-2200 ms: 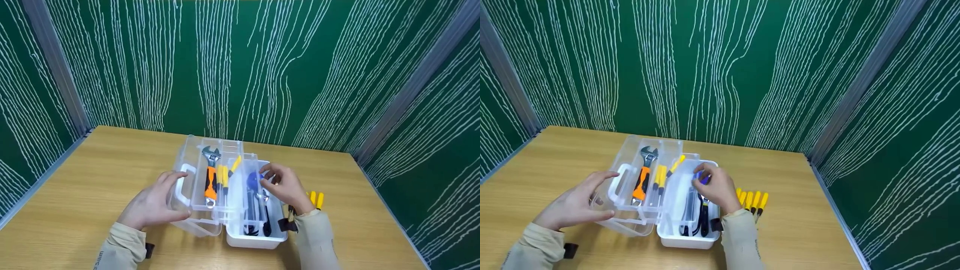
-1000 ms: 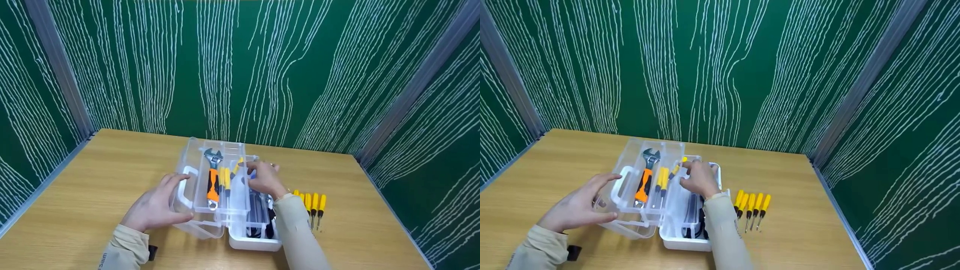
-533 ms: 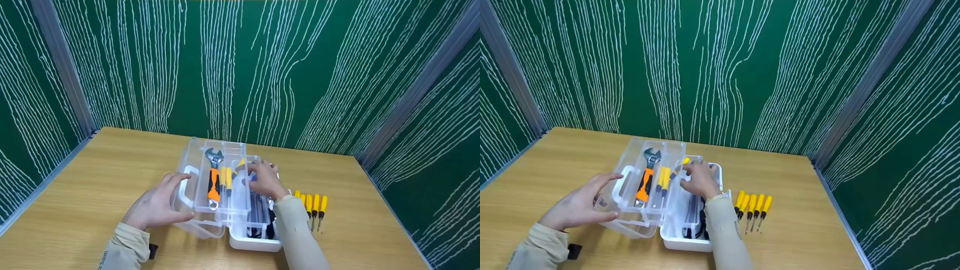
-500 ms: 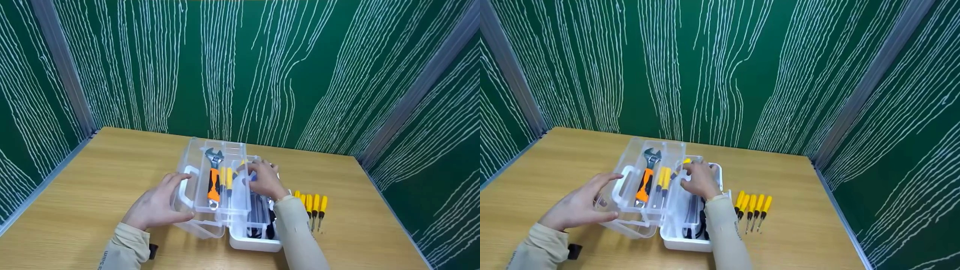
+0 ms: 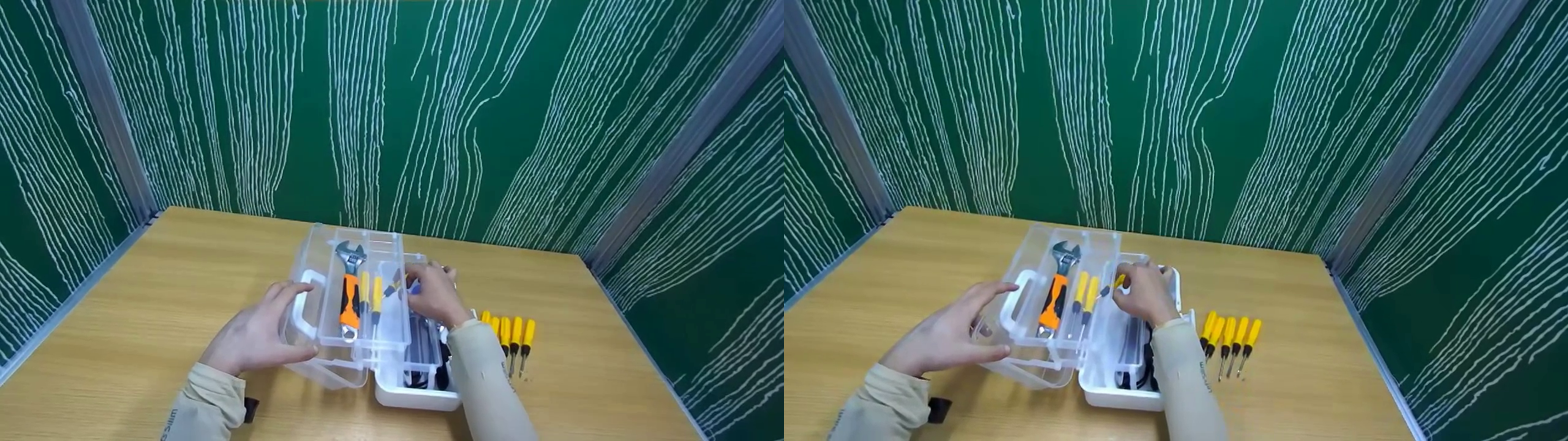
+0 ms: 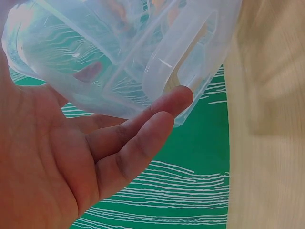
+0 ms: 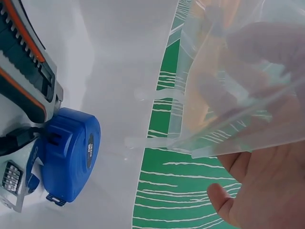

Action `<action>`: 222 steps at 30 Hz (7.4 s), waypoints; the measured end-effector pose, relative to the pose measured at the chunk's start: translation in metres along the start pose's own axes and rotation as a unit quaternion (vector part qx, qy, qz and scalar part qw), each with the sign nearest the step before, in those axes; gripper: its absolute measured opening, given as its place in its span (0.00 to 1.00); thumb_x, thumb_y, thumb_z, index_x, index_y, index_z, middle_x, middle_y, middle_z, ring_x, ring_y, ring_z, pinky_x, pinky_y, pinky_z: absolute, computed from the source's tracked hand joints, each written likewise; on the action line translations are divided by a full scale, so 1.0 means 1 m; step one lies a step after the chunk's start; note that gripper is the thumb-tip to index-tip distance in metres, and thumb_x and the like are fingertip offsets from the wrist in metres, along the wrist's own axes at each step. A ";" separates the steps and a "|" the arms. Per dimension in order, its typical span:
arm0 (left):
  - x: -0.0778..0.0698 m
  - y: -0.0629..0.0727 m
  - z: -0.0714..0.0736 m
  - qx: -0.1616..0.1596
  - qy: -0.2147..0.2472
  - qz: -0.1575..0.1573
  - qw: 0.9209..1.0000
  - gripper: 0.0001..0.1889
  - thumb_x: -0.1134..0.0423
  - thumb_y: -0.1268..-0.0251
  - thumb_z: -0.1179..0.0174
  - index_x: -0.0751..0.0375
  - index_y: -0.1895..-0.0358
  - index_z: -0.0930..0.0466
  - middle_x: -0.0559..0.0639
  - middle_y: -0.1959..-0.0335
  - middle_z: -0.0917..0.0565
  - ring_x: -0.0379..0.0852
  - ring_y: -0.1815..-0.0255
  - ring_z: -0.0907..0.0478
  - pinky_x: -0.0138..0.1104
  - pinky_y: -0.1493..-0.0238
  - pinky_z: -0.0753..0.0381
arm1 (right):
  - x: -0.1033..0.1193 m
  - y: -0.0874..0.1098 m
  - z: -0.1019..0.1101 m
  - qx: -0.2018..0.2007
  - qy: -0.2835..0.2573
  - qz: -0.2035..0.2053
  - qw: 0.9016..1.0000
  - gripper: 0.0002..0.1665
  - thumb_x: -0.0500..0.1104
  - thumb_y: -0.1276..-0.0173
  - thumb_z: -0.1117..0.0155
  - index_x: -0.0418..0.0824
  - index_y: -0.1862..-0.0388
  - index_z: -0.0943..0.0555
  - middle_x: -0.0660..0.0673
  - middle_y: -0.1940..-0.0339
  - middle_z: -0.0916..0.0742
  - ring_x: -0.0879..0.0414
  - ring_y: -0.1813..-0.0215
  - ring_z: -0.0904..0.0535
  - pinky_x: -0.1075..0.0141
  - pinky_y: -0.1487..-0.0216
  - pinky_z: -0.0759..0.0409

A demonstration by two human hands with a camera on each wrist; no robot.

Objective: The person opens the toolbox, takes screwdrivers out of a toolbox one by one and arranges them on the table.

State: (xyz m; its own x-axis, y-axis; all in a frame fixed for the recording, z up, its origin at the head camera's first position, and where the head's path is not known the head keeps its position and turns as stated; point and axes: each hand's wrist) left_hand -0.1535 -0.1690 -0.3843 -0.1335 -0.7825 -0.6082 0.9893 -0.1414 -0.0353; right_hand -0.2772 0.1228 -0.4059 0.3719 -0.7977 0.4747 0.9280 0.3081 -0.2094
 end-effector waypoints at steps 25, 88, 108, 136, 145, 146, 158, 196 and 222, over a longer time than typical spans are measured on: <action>-0.001 0.002 0.002 0.004 -0.008 -0.009 1.000 0.49 0.37 0.65 0.27 0.29 0.32 0.41 0.43 0.33 0.34 0.52 0.52 0.24 0.54 0.52 0.19 | 0.007 0.008 0.005 0.045 0.096 0.012 0.994 0.14 0.52 0.44 0.28 0.55 0.58 0.14 0.49 0.48 0.16 0.45 0.39 0.32 0.37 0.33 0.53; -0.002 0.001 0.001 0.004 -0.007 -0.014 1.000 0.47 0.37 0.63 0.27 0.26 0.33 0.41 0.43 0.33 0.34 0.53 0.49 0.25 0.58 0.48 0.22 | 0.004 0.034 0.019 0.045 0.069 0.049 0.995 0.15 0.47 0.35 0.36 0.50 0.49 0.17 0.53 0.57 0.13 0.51 0.47 0.26 0.34 0.32 0.50; -0.002 0.000 0.001 0.001 -0.001 -0.010 1.000 0.48 0.37 0.64 0.27 0.26 0.33 0.42 0.42 0.32 0.35 0.53 0.49 0.25 0.56 0.50 0.21 | 0.002 0.045 0.047 0.004 0.011 0.051 0.999 0.18 0.41 0.37 0.36 0.56 0.49 0.18 0.54 0.47 0.16 0.53 0.45 0.26 0.54 0.37 0.24; 0.000 0.004 0.001 -0.005 -0.008 -0.027 1.000 0.47 0.39 0.61 0.27 0.35 0.32 0.39 0.44 0.34 0.33 0.52 0.49 0.25 0.55 0.48 0.21 | -0.034 0.074 0.083 -0.012 -0.012 -0.039 0.999 0.20 0.38 0.36 0.36 0.52 0.46 0.19 0.47 0.43 0.18 0.47 0.41 0.24 0.46 0.38 0.25; -0.002 0.003 0.000 0.010 -0.005 -0.001 1.000 0.49 0.35 0.65 0.27 0.30 0.32 0.40 0.44 0.32 0.35 0.53 0.46 0.26 0.60 0.45 0.25 | -0.051 0.081 0.093 -0.011 -0.019 -0.065 0.998 0.20 0.38 0.35 0.38 0.52 0.44 0.20 0.46 0.41 0.19 0.46 0.40 0.25 0.44 0.38 0.25; -0.002 0.003 0.000 0.009 -0.006 -0.001 1.000 0.49 0.35 0.65 0.27 0.30 0.32 0.40 0.44 0.32 0.35 0.53 0.46 0.26 0.60 0.45 0.25 | -0.053 0.081 0.095 -0.013 -0.019 -0.062 0.998 0.20 0.37 0.35 0.39 0.52 0.44 0.20 0.46 0.42 0.19 0.46 0.41 0.25 0.44 0.39 0.26; -0.002 0.002 0.001 0.015 -0.005 0.005 1.000 0.49 0.35 0.64 0.27 0.32 0.31 0.41 0.46 0.30 0.37 0.54 0.43 0.27 0.63 0.43 0.27 | -0.082 0.086 0.105 -0.011 -0.028 -0.073 0.997 0.19 0.37 0.33 0.41 0.47 0.43 0.21 0.43 0.44 0.18 0.45 0.44 0.25 0.45 0.39 0.26; 0.003 0.004 0.002 0.000 -0.014 -0.042 0.999 0.48 0.41 0.62 0.26 0.39 0.32 0.39 0.45 0.34 0.34 0.51 0.51 0.24 0.49 0.52 0.20 | -0.164 0.118 0.112 0.069 -0.075 -0.268 0.958 0.21 0.31 0.37 0.39 0.38 0.43 0.22 0.34 0.47 0.18 0.46 0.52 0.22 0.46 0.43 0.23; 0.000 0.005 0.000 0.000 -0.016 -0.031 0.999 0.47 0.41 0.61 0.26 0.36 0.32 0.40 0.47 0.32 0.35 0.52 0.50 0.24 0.52 0.51 0.19 | -0.185 0.121 0.096 0.099 -0.092 -0.345 0.929 0.29 0.25 0.50 0.39 0.44 0.48 0.22 0.38 0.49 0.20 0.44 0.52 0.27 0.59 0.57 0.22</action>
State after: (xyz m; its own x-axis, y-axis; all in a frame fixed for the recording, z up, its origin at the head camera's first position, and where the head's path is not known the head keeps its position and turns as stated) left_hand -0.1484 -0.1696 -0.3846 -0.1974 -0.7913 -0.5788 0.9789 -0.1915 -0.0720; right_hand -0.2314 0.3579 -0.4374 -0.3326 -0.7441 0.5794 0.9255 -0.1396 0.3520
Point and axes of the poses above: each hand's wrist, its own y-axis away from the middle knuckle, its own z-axis out of the back of the hand, x = y × z
